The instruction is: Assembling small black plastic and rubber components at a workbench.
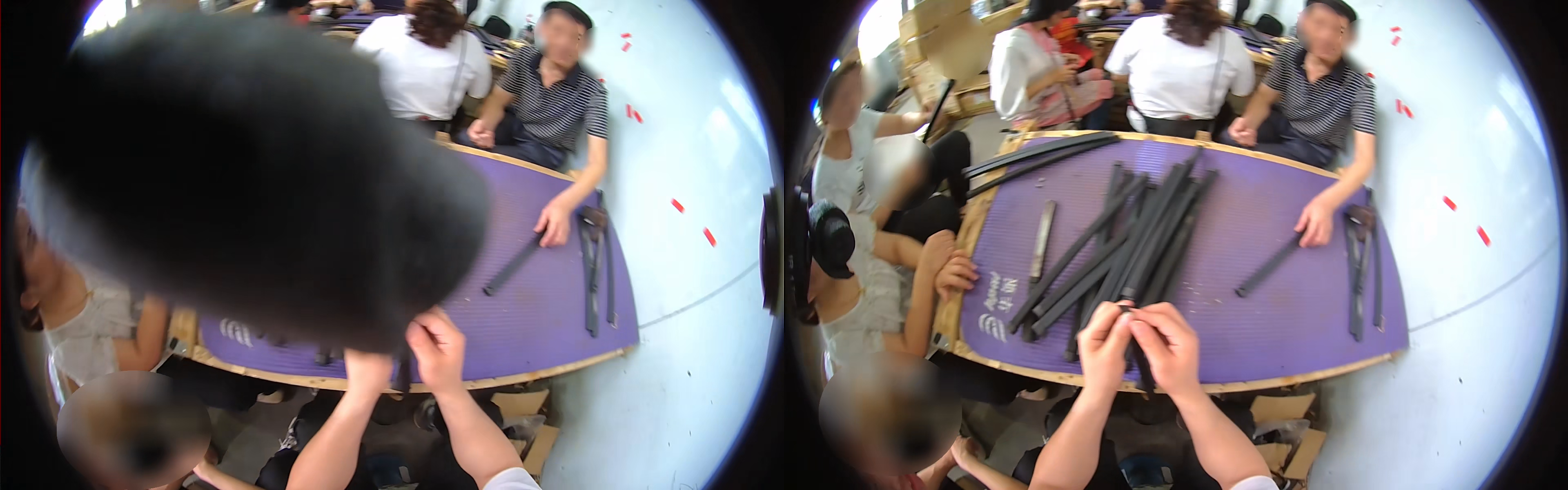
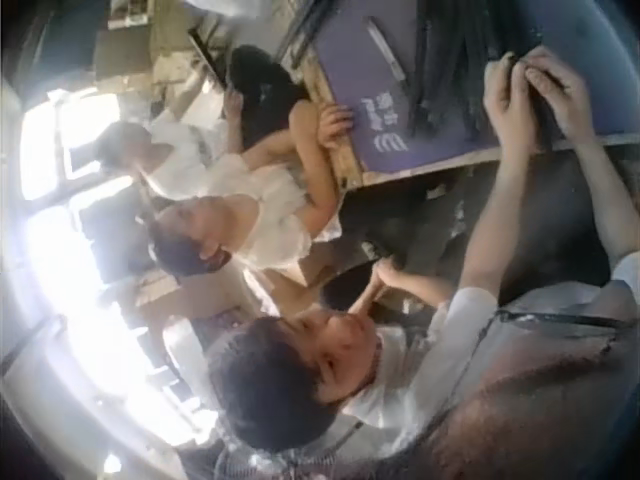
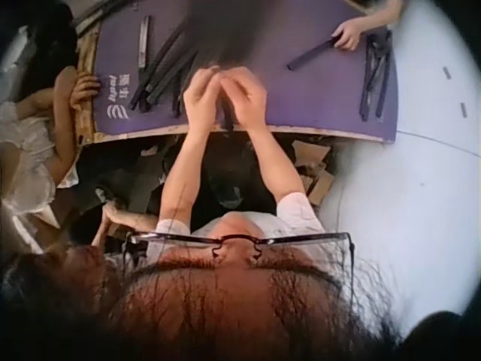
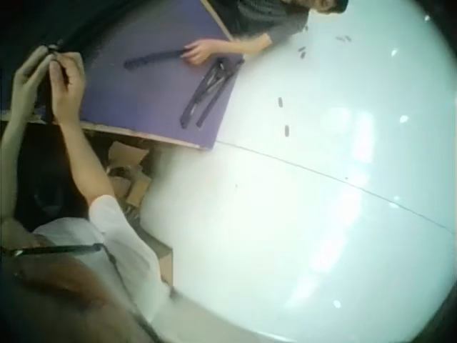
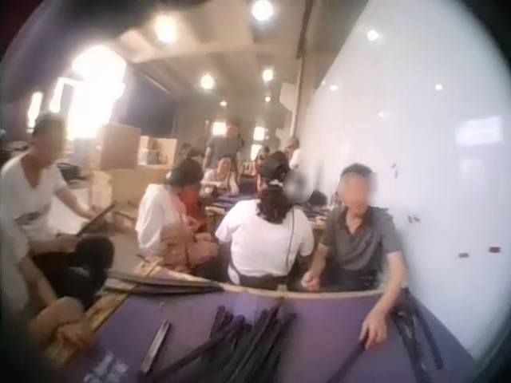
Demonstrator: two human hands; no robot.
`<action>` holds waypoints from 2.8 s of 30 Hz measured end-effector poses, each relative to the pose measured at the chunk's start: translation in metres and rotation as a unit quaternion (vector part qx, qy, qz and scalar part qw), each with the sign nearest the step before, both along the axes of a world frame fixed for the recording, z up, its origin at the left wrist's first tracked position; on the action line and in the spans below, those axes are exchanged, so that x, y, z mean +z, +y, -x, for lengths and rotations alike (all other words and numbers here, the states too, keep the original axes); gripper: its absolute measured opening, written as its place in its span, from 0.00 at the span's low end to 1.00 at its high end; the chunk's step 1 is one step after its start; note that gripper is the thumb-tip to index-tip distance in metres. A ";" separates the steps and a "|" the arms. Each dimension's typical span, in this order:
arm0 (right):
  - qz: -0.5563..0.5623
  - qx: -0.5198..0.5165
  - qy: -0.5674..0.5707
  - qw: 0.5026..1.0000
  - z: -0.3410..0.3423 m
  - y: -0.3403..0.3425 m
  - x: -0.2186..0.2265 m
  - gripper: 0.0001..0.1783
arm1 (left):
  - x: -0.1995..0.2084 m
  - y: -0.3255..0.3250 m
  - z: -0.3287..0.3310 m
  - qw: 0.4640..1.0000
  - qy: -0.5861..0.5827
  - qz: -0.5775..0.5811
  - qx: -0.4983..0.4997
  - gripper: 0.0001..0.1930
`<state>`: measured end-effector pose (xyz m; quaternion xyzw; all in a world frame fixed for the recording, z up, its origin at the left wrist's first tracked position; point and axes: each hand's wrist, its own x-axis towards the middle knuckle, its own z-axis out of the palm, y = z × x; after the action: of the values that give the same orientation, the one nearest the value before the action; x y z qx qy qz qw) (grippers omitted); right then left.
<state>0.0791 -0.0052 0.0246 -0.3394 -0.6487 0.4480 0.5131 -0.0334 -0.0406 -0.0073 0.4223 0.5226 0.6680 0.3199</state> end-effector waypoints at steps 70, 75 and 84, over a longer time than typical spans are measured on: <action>0.014 0.384 0.194 0.903 -0.134 -0.063 0.045 0.06 | 0.016 0.073 -0.263 0.792 0.517 0.133 -0.296 0.35; 0.131 0.439 0.308 0.834 -0.118 -0.073 0.065 0.08 | -0.004 0.072 -0.245 0.787 0.577 0.014 -0.217 0.29; 0.091 0.341 0.344 0.870 -0.115 -0.084 0.056 0.18 | -0.011 -0.002 -0.198 0.891 0.417 -0.147 -0.104 0.22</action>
<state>0.1944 -0.0892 0.0805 0.0334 -0.4627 0.7410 0.4855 0.1647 -0.0423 -0.0187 0.7564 0.4566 0.4625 0.0744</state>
